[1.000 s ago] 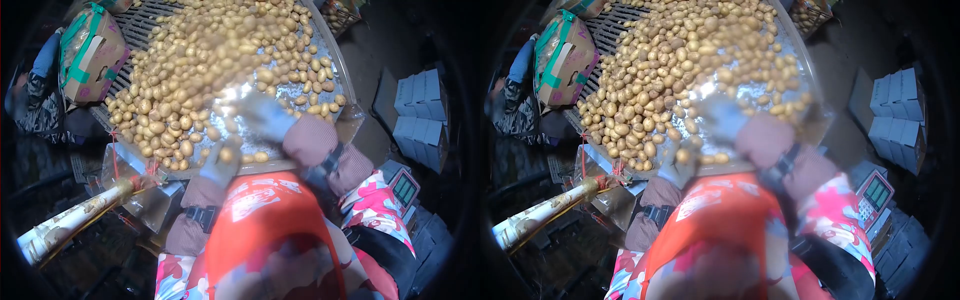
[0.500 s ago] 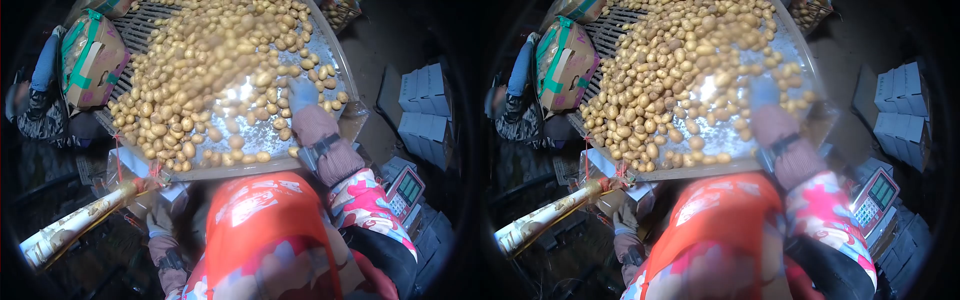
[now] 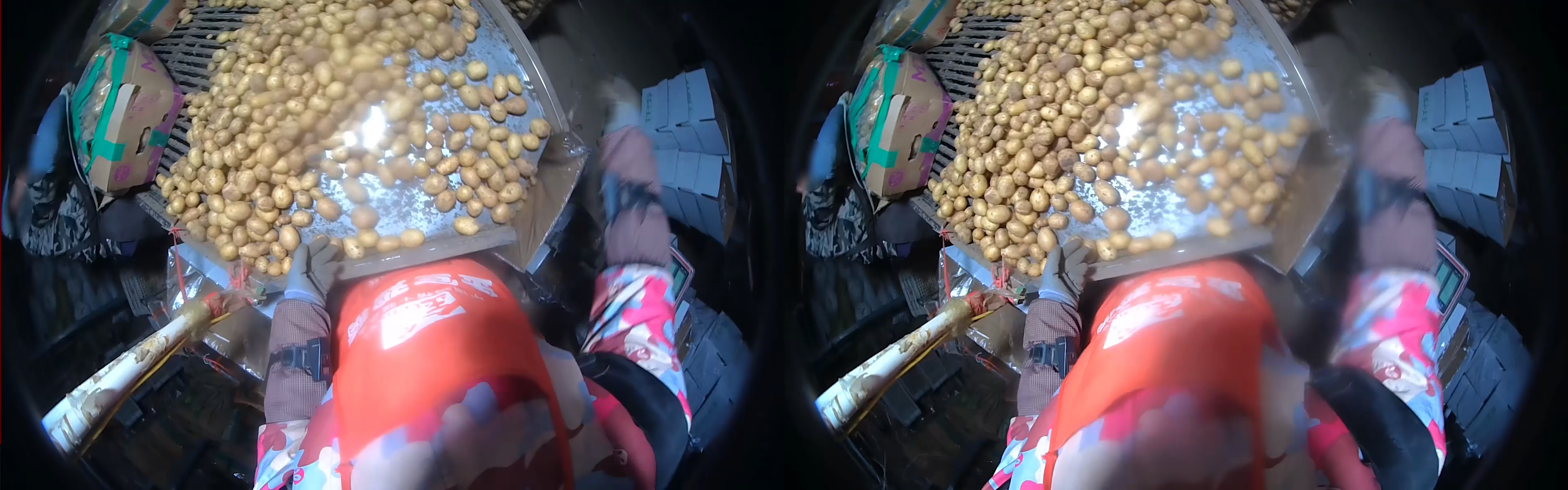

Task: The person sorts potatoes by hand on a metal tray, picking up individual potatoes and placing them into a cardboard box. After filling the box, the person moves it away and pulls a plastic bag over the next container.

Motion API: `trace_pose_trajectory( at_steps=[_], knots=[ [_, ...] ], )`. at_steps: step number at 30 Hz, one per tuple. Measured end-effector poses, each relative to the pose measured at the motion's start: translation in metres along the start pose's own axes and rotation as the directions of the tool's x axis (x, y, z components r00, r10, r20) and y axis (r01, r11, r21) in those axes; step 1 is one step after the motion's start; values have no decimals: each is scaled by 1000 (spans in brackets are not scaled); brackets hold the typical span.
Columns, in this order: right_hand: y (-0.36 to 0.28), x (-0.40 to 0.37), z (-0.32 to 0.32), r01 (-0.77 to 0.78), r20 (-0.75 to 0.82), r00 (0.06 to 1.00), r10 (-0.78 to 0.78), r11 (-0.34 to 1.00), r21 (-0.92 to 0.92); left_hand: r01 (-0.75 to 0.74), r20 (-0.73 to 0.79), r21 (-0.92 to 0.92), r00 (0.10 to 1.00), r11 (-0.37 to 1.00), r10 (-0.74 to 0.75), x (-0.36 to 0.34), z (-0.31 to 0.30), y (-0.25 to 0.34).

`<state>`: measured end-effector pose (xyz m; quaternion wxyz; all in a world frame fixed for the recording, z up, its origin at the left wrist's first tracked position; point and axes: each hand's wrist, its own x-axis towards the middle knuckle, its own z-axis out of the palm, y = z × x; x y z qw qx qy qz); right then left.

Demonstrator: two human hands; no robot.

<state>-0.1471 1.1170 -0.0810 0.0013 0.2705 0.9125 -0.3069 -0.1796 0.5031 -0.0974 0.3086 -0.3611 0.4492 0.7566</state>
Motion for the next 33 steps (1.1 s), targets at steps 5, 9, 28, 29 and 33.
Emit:
trace_pose_trajectory(
  at_steps=[5,9,28,29,33],
  knots=[
    [66,22,-40,-121,-293,954,65,976,-179,54,-43,139,998,989,-48,6,0,2],
    [26,65,8,2,-325,944,-54,988,-157,69,-106,192,993,979,-49,8,-3,3],
    [-91,-123,117,267,66,962,-266,964,-3,31,-142,238,990,971,3,7,8,-1],
    [-116,-123,143,365,46,930,-364,931,-7,33,-142,242,990,970,2,5,10,-1],
    [-162,-120,188,815,-14,573,-819,571,-101,52,-102,252,994,966,-27,7,-6,-2]
  ],
)
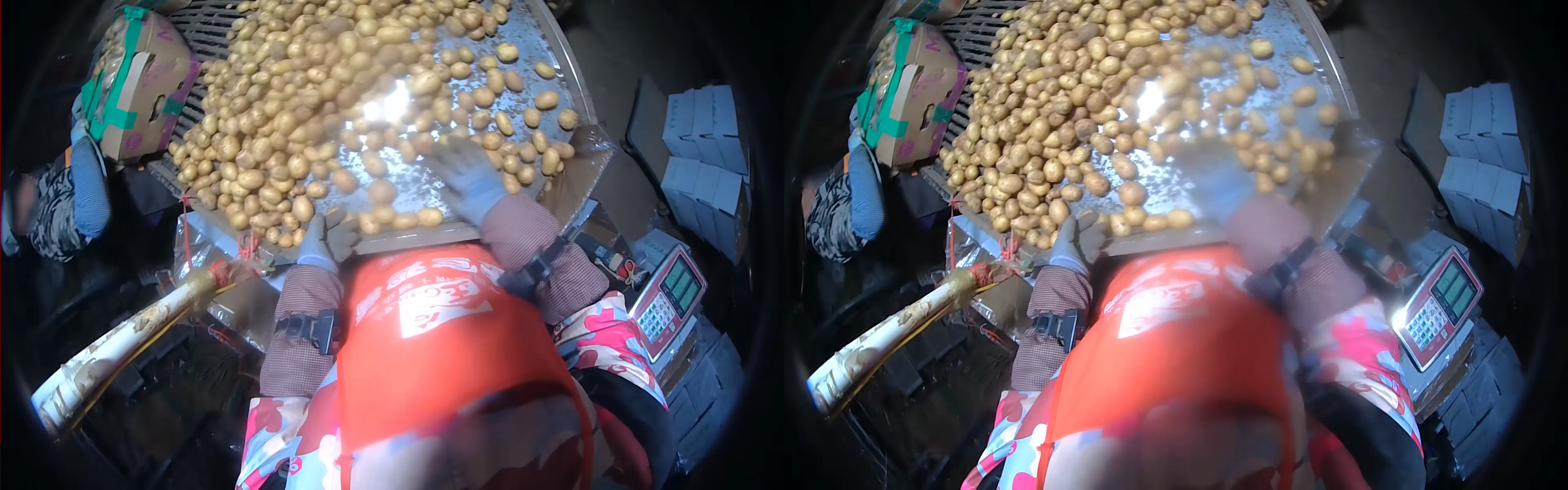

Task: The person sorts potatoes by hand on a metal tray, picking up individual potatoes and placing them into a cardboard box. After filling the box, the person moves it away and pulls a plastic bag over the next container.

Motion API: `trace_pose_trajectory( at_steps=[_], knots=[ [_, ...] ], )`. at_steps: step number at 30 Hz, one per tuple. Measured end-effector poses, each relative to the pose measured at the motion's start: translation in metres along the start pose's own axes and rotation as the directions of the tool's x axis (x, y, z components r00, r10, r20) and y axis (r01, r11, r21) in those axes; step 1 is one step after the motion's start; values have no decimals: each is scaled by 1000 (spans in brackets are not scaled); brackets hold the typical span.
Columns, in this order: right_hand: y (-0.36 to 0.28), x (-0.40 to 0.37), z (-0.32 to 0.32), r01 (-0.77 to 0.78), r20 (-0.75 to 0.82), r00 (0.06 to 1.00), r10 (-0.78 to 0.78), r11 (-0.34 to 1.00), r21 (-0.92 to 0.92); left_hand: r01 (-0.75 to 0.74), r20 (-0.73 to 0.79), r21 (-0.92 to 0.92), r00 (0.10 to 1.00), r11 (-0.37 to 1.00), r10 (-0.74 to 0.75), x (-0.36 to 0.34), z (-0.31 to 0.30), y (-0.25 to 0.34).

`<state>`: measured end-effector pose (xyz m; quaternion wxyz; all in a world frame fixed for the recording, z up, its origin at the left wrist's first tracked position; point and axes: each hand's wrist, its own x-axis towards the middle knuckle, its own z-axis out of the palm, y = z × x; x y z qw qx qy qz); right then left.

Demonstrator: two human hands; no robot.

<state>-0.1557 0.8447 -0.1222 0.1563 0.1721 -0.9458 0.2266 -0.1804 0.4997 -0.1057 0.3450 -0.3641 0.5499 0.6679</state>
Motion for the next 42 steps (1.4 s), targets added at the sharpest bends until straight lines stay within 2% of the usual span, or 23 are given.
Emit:
trace_pose_trajectory(
  at_steps=[1,2,4,5,7,9,11,12,14,16,18,20,22,24,26,27,29,32,35,37,38,40,42],
  knots=[
    [3,1,-7,-26,-3,1000,26,999,-41,-1,43,-2,999,1000,1,2,2,4],
    [13,-4,-26,-50,-4,999,50,995,-89,0,-26,52,1000,999,1,0,6,3],
    [35,-9,-51,-217,63,971,232,959,-182,2,-16,24,1000,1000,-2,4,5,1],
    [48,-6,-56,-350,114,917,383,907,-234,4,-14,10,1000,1000,-4,5,4,-1],
    [94,4,-56,-460,-112,887,448,836,-301,23,-29,27,999,999,-22,3,7,2],
    [112,66,-69,-494,-107,867,487,809,-319,39,-44,42,998,998,-37,-2,12,7],
    [137,120,-41,-533,62,846,530,835,138,57,-63,61,997,997,-53,-7,15,10],
    [134,148,-34,-610,216,792,572,759,229,62,-75,64,996,996,-57,-7,14,10],
    [105,177,3,-563,174,813,555,826,-2,69,-96,67,993,995,-63,-7,15,10],
    [69,171,32,-436,58,886,459,870,-232,83,-140,64,987,994,-74,-13,21,15],
    [45,161,24,-450,157,878,451,892,-44,69,-131,62,990,996,-61,-10,24,17],
    [28,116,25,-74,59,995,80,993,-95,40,-96,55,995,998,-34,-3,13,8],
    [-8,81,17,15,29,999,-13,998,-62,34,-88,29,996,999,-32,5,6,3],
    [-27,58,-11,-44,92,994,61,984,-175,39,-78,13,996,999,-38,12,0,-2],
    [-2,30,-18,-80,53,994,92,979,-188,42,-61,-14,997,999,-43,19,-1,-5],
    [19,4,-17,-92,-6,996,92,987,-134,51,-64,-28,997,998,-52,19,-3,-9],
    [38,-8,-47,-295,41,951,306,941,-168,57,-59,-48,997,997,-59,21,-3,-7],
    [92,-27,-64,-300,70,941,332,910,-286,33,-95,-15,995,999,-34,11,5,-1],
    [70,40,-72,-229,-191,966,174,919,-320,69,-103,-2,992,998,-69,3,11,5],
    [74,79,-47,-186,-50,982,181,976,-113,53,-94,-45,994,998,-57,14,2,-1],
    [76,95,-34,-213,83,970,231,961,-178,48,-91,-68,994,997,-54,18,-3,-4],
    [77,120,-9,-229,333,882,333,922,-313,37,-95,-66,995,997,-43,15,-5,-4],
    [71,139,1,-161,406,837,368,873,-460,26,-96,-68,995,997,-32,12,-1,-1]
  ],
)
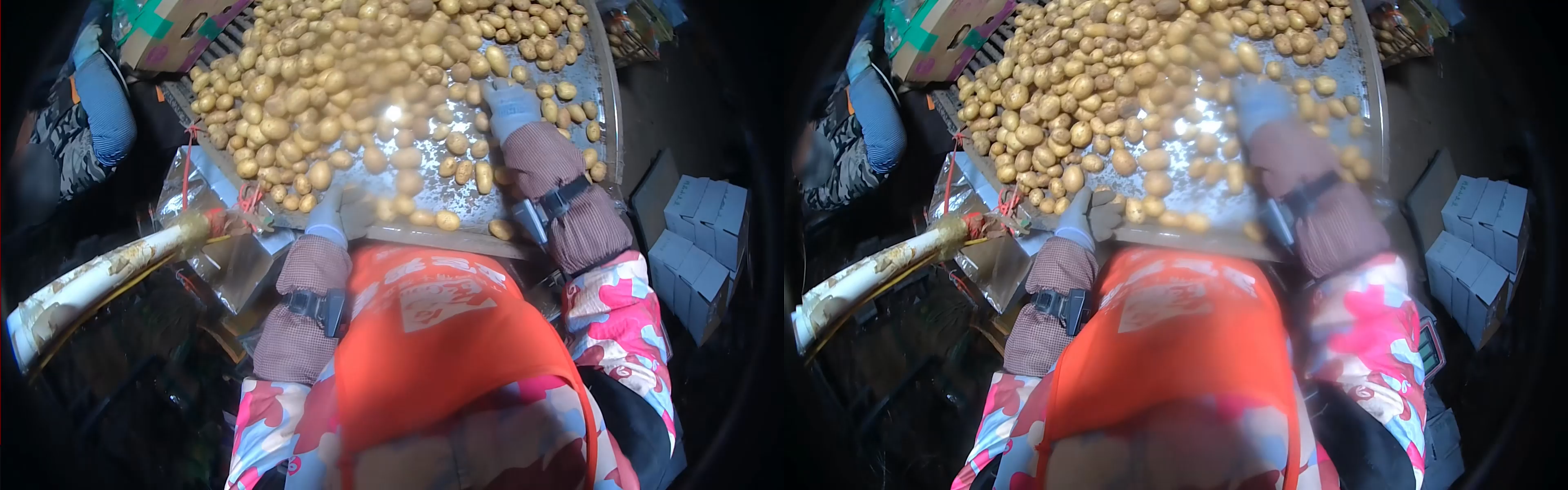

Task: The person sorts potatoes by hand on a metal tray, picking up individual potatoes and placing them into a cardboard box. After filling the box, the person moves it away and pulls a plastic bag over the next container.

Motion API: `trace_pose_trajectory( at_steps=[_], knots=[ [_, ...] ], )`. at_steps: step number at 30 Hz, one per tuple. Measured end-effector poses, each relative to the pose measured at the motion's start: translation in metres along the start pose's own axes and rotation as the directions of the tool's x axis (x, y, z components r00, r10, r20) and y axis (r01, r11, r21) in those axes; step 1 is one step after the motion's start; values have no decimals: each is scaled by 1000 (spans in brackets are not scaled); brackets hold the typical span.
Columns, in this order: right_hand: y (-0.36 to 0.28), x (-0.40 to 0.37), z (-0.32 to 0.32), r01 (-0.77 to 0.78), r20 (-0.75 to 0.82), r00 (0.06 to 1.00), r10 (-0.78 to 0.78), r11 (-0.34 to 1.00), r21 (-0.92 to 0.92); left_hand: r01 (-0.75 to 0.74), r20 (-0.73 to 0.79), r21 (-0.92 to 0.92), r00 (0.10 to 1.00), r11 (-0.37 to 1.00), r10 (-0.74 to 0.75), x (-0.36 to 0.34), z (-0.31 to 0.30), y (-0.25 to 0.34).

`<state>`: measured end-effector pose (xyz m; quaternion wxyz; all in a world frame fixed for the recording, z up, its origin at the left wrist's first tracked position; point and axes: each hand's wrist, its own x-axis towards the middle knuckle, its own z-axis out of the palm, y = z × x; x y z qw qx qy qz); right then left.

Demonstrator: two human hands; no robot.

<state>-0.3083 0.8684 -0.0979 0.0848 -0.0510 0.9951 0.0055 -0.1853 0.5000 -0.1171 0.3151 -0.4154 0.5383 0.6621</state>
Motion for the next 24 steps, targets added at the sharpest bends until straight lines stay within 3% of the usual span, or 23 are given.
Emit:
trace_pose_trajectory(
  at_steps=[2,5,6,9,13,15,17,20,23,24],
  knots=[
    [-1,15,5,19,58,998,-10,988,-152,-12,9,-5,1000,1000,12,-4,4,1],
    [6,16,7,59,107,993,-42,985,-163,-7,31,-32,999,999,8,-7,6,3],
    [14,11,14,135,25,991,-133,979,-155,3,33,-39,999,999,-2,-9,8,6],
    [27,-12,8,194,-192,964,-186,981,26,27,29,-85,999,996,-25,-10,10,7],
    [-32,-48,-27,176,-288,952,-104,956,234,6,31,-45,1000,999,-5,1,6,-3],
    [-66,-51,-23,266,-133,960,-244,947,181,-15,44,37,999,999,13,-1,8,1],
    [-81,-34,31,316,42,947,-318,948,38,-10,38,76,999,997,7,-12,9,4],
    [-107,-41,-8,290,136,951,-277,953,-87,-16,13,70,1000,997,16,-3,5,-1],
    [-110,-37,-1,356,168,929,-329,917,-179,-42,26,93,999,995,40,-7,6,0],
    [-108,-36,-4,340,148,935,-321,932,-126,-31,35,87,999,996,28,-8,6,2]
  ],
)
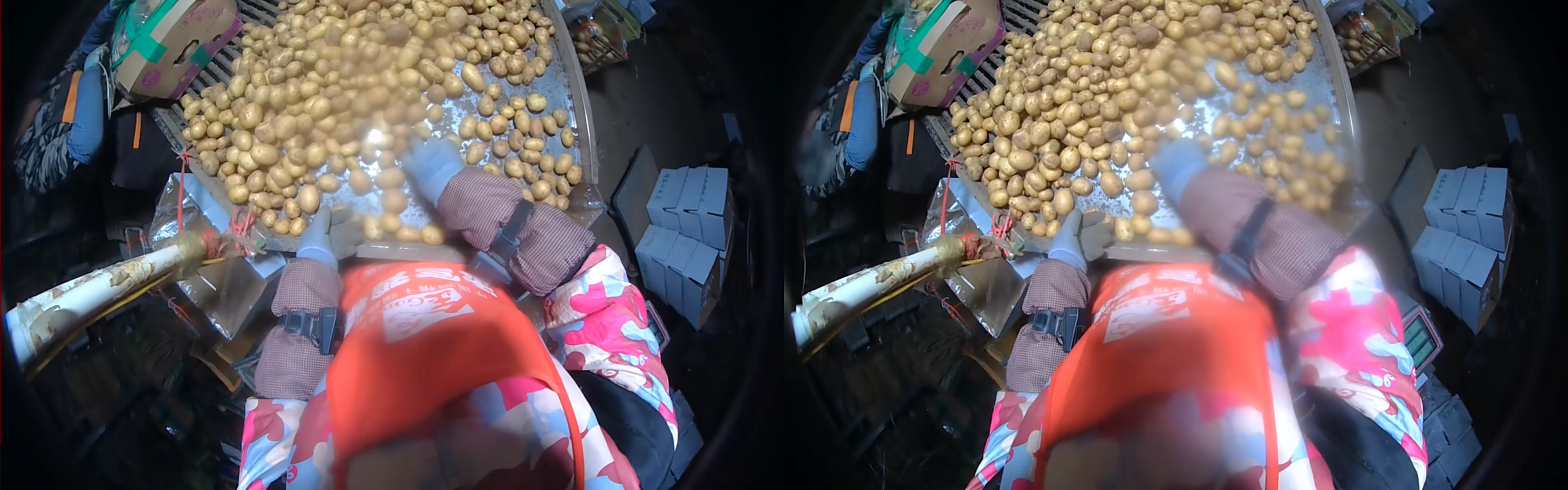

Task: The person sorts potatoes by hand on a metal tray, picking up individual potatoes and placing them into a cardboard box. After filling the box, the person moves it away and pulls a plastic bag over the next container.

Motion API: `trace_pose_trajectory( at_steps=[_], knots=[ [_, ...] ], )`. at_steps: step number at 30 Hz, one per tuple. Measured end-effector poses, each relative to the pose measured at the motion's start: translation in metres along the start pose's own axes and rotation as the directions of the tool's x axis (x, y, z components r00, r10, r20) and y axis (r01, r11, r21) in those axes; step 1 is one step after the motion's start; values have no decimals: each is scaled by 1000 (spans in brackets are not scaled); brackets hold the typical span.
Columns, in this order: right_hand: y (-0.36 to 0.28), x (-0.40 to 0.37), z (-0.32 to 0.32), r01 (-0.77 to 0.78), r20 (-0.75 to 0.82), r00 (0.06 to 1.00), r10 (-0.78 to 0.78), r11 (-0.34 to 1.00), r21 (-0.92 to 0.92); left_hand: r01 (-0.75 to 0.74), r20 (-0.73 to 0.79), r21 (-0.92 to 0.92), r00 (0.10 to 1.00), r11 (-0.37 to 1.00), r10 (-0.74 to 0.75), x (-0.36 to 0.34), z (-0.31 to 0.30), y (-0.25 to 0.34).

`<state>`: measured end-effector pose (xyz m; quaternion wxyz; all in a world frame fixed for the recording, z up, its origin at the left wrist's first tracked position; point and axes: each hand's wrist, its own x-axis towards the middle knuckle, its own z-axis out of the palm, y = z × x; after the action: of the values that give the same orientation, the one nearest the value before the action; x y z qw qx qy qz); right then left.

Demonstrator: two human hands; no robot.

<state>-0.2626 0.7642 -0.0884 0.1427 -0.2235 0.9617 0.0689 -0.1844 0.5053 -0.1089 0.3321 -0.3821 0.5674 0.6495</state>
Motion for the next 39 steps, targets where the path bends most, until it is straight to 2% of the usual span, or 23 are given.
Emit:
trace_pose_trajectory(
  at_steps=[2,5,8,11,14,17,20,23,24,25,26,27,28,29,30,31,32,34,36,37,38,39],
  knots=[
    [4,-6,-2,-27,-27,999,31,992,119,31,22,-6,999,1000,-31,-2,1,1],
    [1,-5,12,-96,-178,977,121,985,143,-2,5,11,1000,1000,2,-8,6,2],
    [3,-7,24,9,-389,917,89,970,244,8,4,18,1000,1000,-8,-9,7,4],
    [18,-12,29,214,-293,945,-148,954,210,-15,18,17,1000,1000,15,-11,7,4],
    [5,-12,26,118,-377,926,4,946,301,-15,8,-19,1000,1000,15,-5,7,1],
    [0,-8,34,94,-351,937,-8,969,229,-8,37,-30,999,1000,9,-2,1,-1],
    [9,-12,30,56,-305,950,70,921,385,-25,93,-224,995,974,47,-2,8,-8],
    [3,-38,9,175,-451,872,192,738,651,222,418,-471,908,854,-6,-44,57,4],
    [-1,-54,2,294,-468,877,110,648,703,263,425,-509,905,819,-26,-66,80,15],
    [-8,-70,-5,403,-495,868,32,538,740,-148,392,-297,882,943,262,-65,88,9],
    [-2,-74,-8,342,-418,907,51,489,802,-549,428,-54,742,834,516,-60,92,0],
    [5,-77,-11,275,-337,939,69,439,856,-837,522,162,522,523,675,-51,95,-14],
    [29,-71,-8,40,-127,977,173,437,899,-586,506,-60,679,808,531,-25,90,-37],
    [65,-65,-6,0,-188,957,223,644,765,-239,468,-305,805,922,363,0,85,-59],
    [102,-59,-4,-85,-247,930,271,814,575,166,620,-517,749,840,234,-19,83,-40],
    [138,-52,-1,-195,-305,898,318,908,371,389,714,-568,672,726,199,-23,82,-34],
    [156,-49,11,-276,-302,887,350,925,261,598,796,-555,583,578,161,-27,82,-29],
    [192,-42,36,-424,-294,862,412,905,27,671,843,-508,517,540,151,-21,81,-30],
    [210,-25,60,-378,-299,881,367,926,22,455,660,-606,745,653,94,-38,88,-27],
    [209,-22,66,-362,-302,883,360,931,51,347,553,-614,830,709,73,-44,93,-28],
    [211,-23,70,-353,-304,882,359,932,79,39,474,-482,852,875,223,-35,89,-41],
    [213,-25,67,-347,-310,879,362,932,104,-280,432,-288,815,916,386,-16,83,-61]
  ],
)
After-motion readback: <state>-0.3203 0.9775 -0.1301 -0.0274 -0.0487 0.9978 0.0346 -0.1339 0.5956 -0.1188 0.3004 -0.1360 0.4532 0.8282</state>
